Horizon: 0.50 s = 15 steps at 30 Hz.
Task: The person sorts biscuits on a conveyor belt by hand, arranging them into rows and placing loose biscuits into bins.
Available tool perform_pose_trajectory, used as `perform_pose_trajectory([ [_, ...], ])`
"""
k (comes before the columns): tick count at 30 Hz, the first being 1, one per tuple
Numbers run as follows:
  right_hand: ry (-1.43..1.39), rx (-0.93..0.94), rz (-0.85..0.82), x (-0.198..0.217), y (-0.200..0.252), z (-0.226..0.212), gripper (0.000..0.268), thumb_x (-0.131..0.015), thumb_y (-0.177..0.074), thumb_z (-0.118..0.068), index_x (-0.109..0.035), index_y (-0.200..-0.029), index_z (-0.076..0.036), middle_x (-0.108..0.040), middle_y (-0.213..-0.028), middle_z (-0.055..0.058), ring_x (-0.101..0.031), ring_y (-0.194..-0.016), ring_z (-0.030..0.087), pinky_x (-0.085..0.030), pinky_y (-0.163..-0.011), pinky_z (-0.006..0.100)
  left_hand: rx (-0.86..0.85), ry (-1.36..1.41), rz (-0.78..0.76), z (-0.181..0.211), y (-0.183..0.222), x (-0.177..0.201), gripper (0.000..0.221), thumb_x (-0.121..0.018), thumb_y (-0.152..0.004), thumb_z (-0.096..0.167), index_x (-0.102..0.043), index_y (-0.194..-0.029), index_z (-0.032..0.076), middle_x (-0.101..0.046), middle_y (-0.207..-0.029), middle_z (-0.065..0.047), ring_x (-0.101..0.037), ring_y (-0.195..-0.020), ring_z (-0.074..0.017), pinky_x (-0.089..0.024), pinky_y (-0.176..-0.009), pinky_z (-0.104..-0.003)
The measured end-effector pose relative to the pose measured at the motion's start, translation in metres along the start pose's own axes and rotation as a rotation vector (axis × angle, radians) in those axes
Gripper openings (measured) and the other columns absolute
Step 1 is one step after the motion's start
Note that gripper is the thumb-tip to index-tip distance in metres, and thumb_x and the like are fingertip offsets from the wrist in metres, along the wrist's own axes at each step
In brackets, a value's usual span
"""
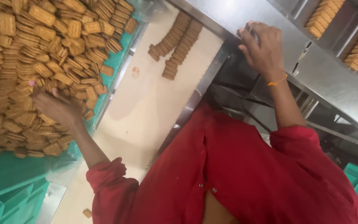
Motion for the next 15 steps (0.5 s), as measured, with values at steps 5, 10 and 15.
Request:
perform_pose_trajectory([
  [5,-0.04,0.022,0.025,0.008,-0.003,-0.004,0.041,-0.075,-0.104,-0.024,-0.061,-0.14,-0.011,-0.054,-0.14,0.011,-0.056,-0.133,0.032,-0.044,-0.106,0.048,0.297,0.243,0.096,-0.045,-0.004,-0.016,0.043,-0.048,-0.117,0.037,-0.052,-0.132,-0.003,-0.058,-0.126,-0.025,-0.062,-0.113,-0.0399,-0.049,-0.095,-0.051],
  [10,-0.2,0.047,-0.165,-0.043,0.025,-0.02,0.016,-0.07,-0.107,-0.026,-0.069,-0.113,-0.011,-0.067,-0.109,0.008,-0.064,-0.097,0.028,-0.05,-0.082,0.043,0.243,0.274,0.213,-0.027,-0.003,-0.015,0.049,-0.046,-0.117,0.043,-0.053,-0.136,-0.002,-0.061,-0.129,-0.024,-0.063,-0.121,-0.0382,-0.051,-0.104,-0.048],
  [15,-0.286,0.342,-0.283,-0.157,0.15,-0.102,0.047,-0.06,-0.091,-0.021,-0.067,-0.137,-0.022,-0.06,-0.14,0.01,-0.057,-0.13,0.027,-0.045,-0.104,0.047,0.184,0.176,0.156,0.053,0.078,-0.022,0.042,-0.044,-0.12,0.028,-0.05,-0.148,-0.003,-0.053,-0.145,-0.027,-0.055,-0.134,-0.0407,-0.048,-0.112,-0.048],
])
Point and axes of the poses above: each hand's wrist, its own y-axis away from the middle knuckle, its own x-axis out of the back of the hand, z = x × y, the point moved 10 cm from there along -y, towards the middle knuckle
